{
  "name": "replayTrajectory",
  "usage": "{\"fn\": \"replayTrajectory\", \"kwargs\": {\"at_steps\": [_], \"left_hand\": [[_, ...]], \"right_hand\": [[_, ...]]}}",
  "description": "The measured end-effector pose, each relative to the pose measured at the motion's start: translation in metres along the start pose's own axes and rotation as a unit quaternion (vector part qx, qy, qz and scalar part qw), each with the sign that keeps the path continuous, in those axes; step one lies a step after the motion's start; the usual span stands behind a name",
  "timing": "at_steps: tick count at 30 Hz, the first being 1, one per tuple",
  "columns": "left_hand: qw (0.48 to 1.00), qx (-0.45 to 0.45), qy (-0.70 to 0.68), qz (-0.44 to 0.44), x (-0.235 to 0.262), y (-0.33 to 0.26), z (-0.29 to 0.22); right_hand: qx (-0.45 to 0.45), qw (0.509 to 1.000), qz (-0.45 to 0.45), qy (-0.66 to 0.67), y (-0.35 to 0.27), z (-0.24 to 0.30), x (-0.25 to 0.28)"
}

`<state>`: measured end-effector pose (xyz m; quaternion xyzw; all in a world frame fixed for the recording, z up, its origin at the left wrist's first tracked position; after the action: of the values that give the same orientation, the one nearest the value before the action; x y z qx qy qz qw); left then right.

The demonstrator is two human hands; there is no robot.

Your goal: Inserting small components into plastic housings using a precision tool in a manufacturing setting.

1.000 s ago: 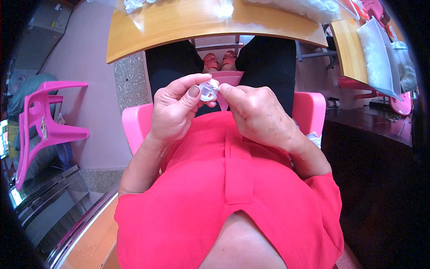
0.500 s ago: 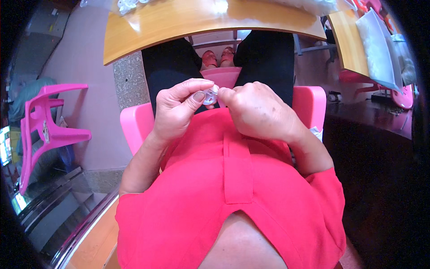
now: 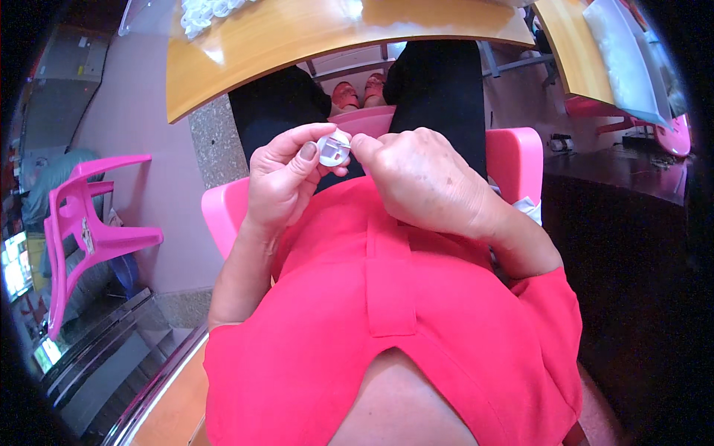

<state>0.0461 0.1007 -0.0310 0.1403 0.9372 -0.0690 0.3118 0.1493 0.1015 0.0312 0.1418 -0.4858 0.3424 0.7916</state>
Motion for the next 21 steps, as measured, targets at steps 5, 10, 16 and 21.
{"fn": "replayTrajectory", "kwargs": {"at_steps": [5, 10, 16, 21], "left_hand": [[1.000, -0.006, 0.014, -0.006, -0.001, 0.000, -0.001], [0.999, 0.000, 0.036, -0.022, 0.001, -0.001, 0.000], [0.987, -0.033, 0.155, -0.003, 0.000, -0.002, -0.003], [0.998, 0.029, 0.050, -0.014, 0.004, 0.002, 0.004]], "right_hand": [[0.020, 0.999, -0.027, -0.032, -0.001, 0.003, -0.001], [0.037, 0.997, 0.002, -0.063, -0.001, 0.011, -0.002], [0.075, 0.995, 0.046, -0.053, 0.001, 0.007, -0.009], [0.021, 0.996, 0.059, 0.070, 0.010, -0.011, -0.020]]}}
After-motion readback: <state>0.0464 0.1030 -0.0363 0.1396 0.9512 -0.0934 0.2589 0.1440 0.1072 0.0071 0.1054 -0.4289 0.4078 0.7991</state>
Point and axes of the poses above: each hand's wrist, its own y-axis towards the middle knuckle, its own x-axis out of the back of the hand, z = x × y, the point moved 10 cm from there along y, towards the middle knuckle
